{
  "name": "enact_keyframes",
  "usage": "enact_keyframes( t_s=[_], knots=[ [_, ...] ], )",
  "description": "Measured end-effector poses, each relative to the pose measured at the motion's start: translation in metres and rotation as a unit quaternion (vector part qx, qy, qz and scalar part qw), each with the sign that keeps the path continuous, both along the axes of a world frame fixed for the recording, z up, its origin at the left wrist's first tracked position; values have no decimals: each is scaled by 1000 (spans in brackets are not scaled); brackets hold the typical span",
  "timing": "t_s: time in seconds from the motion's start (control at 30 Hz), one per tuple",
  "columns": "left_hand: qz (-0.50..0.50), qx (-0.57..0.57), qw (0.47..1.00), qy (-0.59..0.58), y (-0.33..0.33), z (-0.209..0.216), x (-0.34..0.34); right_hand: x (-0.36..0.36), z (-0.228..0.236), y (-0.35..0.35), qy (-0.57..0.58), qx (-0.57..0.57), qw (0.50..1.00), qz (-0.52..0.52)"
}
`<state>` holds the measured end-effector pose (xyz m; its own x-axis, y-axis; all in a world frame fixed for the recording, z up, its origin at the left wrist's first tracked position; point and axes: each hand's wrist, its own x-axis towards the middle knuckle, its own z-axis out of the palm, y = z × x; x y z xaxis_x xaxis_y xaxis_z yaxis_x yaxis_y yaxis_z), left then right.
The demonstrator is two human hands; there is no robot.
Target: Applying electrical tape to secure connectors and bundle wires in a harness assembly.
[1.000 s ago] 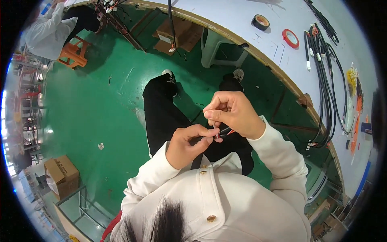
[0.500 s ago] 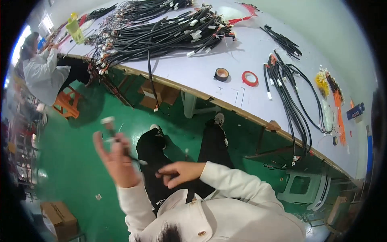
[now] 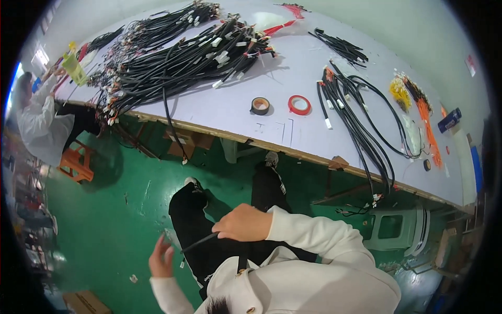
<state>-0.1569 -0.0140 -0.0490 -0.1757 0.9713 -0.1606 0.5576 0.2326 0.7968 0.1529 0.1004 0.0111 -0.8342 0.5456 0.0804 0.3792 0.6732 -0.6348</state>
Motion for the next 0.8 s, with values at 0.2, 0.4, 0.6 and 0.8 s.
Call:
enact_keyframes(
  t_s=[0.2,0.4,0.6,0.8],
  knots=[
    [-257,-50,937,-230,56,36,123,29,53,47,104,161,978,-78],
    [-103,-47,887,-447,70,52,136,96,72,145,80,294,898,-318],
    [-54,-35,872,-486,68,56,134,86,63,143,101,173,932,-303],
    [-31,-41,882,-467,63,54,135,35,26,12,301,-243,893,-230]
  ],
)
